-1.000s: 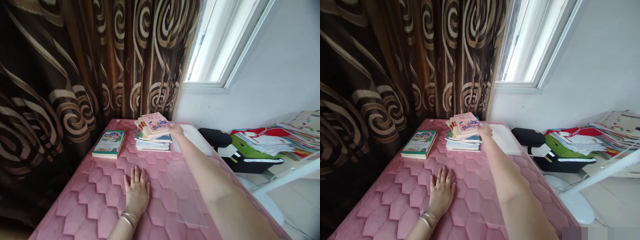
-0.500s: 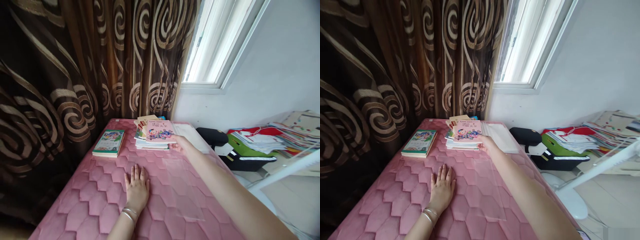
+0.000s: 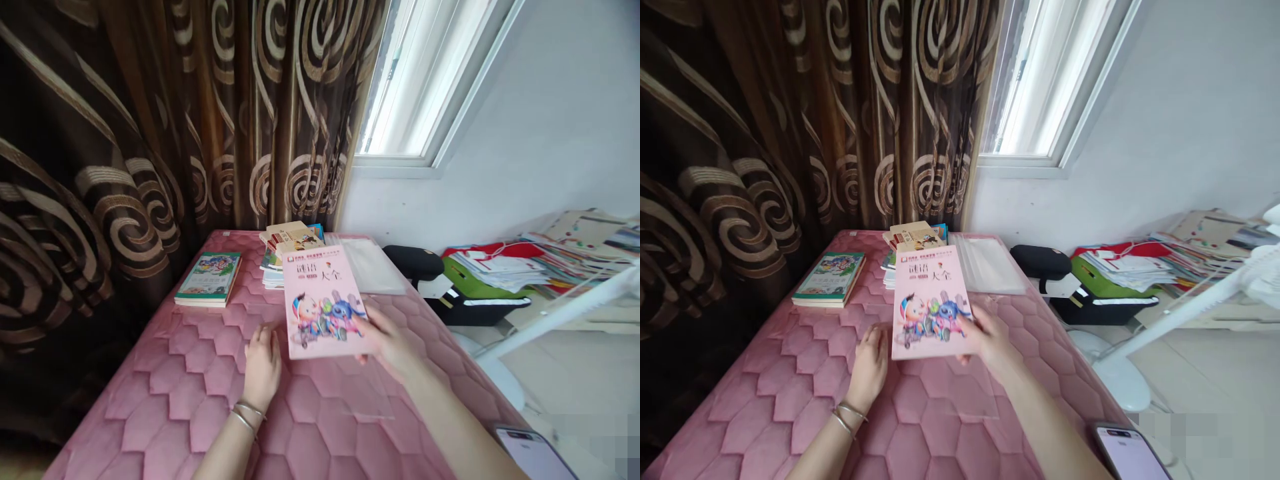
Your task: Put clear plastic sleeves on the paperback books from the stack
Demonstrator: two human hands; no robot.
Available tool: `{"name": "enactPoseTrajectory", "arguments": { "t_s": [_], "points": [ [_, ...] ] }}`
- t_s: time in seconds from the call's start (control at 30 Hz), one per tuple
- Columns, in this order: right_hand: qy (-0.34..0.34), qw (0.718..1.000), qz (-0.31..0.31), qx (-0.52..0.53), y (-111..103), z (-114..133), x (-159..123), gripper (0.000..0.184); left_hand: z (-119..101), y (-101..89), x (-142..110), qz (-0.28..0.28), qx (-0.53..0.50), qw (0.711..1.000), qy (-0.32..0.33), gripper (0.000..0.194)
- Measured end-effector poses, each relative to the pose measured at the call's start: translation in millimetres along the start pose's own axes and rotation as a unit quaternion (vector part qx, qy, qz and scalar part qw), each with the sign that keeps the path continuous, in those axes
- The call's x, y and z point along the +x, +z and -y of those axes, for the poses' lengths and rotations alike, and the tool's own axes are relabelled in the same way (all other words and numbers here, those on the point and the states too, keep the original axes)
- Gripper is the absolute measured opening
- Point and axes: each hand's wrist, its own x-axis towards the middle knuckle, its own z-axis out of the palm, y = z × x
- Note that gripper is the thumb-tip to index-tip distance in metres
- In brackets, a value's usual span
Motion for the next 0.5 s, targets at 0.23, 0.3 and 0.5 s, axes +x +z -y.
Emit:
{"name": "enactPoseTrajectory", "arguments": {
  "t_s": [0.23,0.3,0.5],
  "points": [
    [0.113,0.988,0.064,-0.083,-20.6,-36.5,-28.6,0.052,-6.1,2.8,-0.1,0.148,-0.148,0.978,-0.01,0.039],
    [0.148,0.973,0.069,-0.165,-23.5,-37.5,-20.3,0.044,-8.7,5.1,-2.1,0.18,-0.101,0.978,0.01,0.038],
    [0.117,0.883,0.016,-0.454,-30.0,-51.1,6.1,0.055,-12.0,7.7,-6.2,0.192,-0.002,0.981,0.01,0.042]
  ]
}}
